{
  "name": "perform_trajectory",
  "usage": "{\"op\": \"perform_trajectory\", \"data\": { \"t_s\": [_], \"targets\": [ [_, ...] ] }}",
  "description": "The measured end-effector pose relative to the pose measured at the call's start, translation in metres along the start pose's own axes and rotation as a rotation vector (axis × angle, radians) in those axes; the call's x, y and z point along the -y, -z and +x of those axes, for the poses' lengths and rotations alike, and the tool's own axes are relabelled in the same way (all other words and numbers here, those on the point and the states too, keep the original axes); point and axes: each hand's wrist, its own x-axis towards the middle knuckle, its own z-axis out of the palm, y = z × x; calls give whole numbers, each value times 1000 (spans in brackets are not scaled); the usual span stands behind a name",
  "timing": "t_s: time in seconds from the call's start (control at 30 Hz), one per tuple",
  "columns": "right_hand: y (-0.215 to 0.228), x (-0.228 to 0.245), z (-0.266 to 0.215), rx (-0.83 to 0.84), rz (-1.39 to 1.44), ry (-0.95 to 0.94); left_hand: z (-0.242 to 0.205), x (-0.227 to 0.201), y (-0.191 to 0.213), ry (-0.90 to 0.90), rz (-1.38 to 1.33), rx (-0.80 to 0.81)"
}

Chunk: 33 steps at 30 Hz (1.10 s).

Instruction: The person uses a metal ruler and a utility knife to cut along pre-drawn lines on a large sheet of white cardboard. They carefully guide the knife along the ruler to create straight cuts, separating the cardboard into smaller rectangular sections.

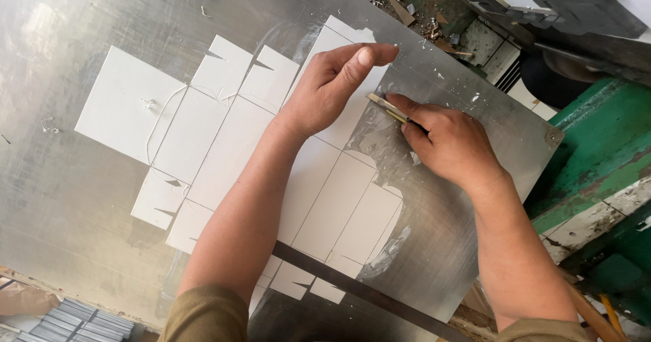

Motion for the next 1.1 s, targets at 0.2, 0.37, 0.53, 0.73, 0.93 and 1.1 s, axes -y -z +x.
{"op": "perform_trajectory", "data": {
  "t_s": [0.2, 0.37, 0.53, 0.73, 0.93, 1.1],
  "targets": [
    [-11, -12, -3, -144, 41, 142, 3, -1, -2, 73, 83, 6],
    [-10, -11, -2, -114, 19, 126, 4, -2, -2, 95, 107, 6],
    [-6, -7, -2, -92, 14, 110, 5, 0, -1, 90, 118, 11],
    [-4, -7, -1, -52, -17, 96, 4, -2, -4, 79, 104, 4],
    [-2, -5, -2, -49, 10, 72, 4, -6, -6, 122, 132, 22],
    [1, -2, 0, 10, -14, 33, 4, -3, -6, 92, 136, 32]
  ]
}}
